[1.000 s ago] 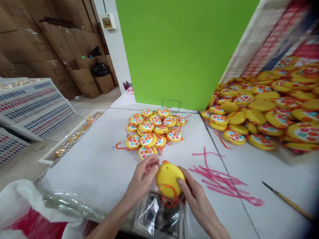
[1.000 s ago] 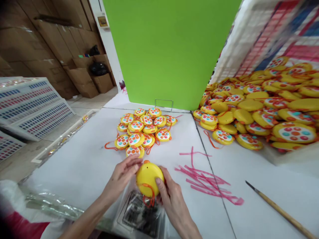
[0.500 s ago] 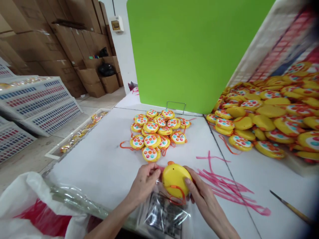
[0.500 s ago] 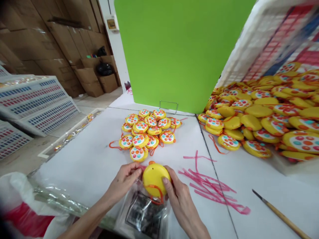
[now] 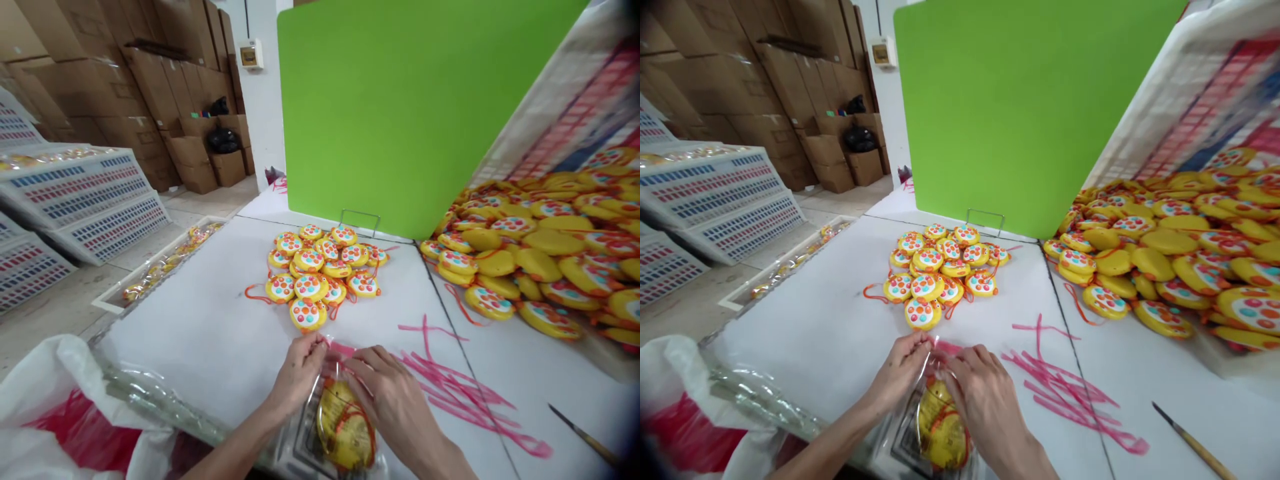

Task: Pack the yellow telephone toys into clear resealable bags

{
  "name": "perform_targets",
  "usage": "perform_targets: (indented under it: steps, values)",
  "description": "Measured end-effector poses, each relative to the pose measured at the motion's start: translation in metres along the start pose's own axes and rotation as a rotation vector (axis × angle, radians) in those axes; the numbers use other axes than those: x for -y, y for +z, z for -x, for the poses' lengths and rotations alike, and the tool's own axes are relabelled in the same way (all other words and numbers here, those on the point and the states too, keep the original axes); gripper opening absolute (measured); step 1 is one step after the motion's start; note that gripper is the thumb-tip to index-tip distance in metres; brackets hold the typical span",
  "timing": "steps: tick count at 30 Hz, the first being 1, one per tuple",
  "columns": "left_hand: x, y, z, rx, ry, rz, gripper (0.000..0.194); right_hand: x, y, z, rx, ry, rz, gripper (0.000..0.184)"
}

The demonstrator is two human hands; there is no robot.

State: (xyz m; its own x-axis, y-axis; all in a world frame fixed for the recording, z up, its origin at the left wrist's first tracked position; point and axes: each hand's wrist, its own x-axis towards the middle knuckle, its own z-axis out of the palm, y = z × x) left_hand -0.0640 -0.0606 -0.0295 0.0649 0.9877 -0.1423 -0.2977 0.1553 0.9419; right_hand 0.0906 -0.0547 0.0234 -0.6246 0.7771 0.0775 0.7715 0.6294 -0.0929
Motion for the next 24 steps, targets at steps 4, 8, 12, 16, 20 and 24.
perform_targets:
  steps: [4, 8, 12, 16, 20, 24]
  values:
    - [0.002, -0.007, 0.002, -0.001, 0.037, -0.123, 0.023, 0.003, 0.014, -0.010, -0.134, 0.023, -0.084, 0.012]
    - [0.006, -0.010, 0.002, 0.009, 0.024, -0.113, 0.022, 0.009, 0.022, -0.021, -0.183, 0.024, -0.069, 0.011]
    - [0.006, -0.007, 0.002, 0.033, 0.052, -0.151, 0.022, 0.015, 0.023, -0.027, -0.174, -0.014, 0.031, 0.013]
    - [0.005, -0.002, 0.003, -0.042, 0.170, -0.355, 0.024, 0.018, 0.023, -0.030, -0.187, -0.048, 0.127, 0.015]
    - [0.003, 0.001, 0.008, -0.003, 0.224, -0.462, 0.027, 0.013, 0.019, -0.029, -0.165, 0.093, -0.120, 0.015]
    - [0.003, -0.003, 0.013, 0.067, 0.201, -0.451, 0.028, -0.020, 0.001, -0.008, -0.183, 0.370, -0.432, 0.015]
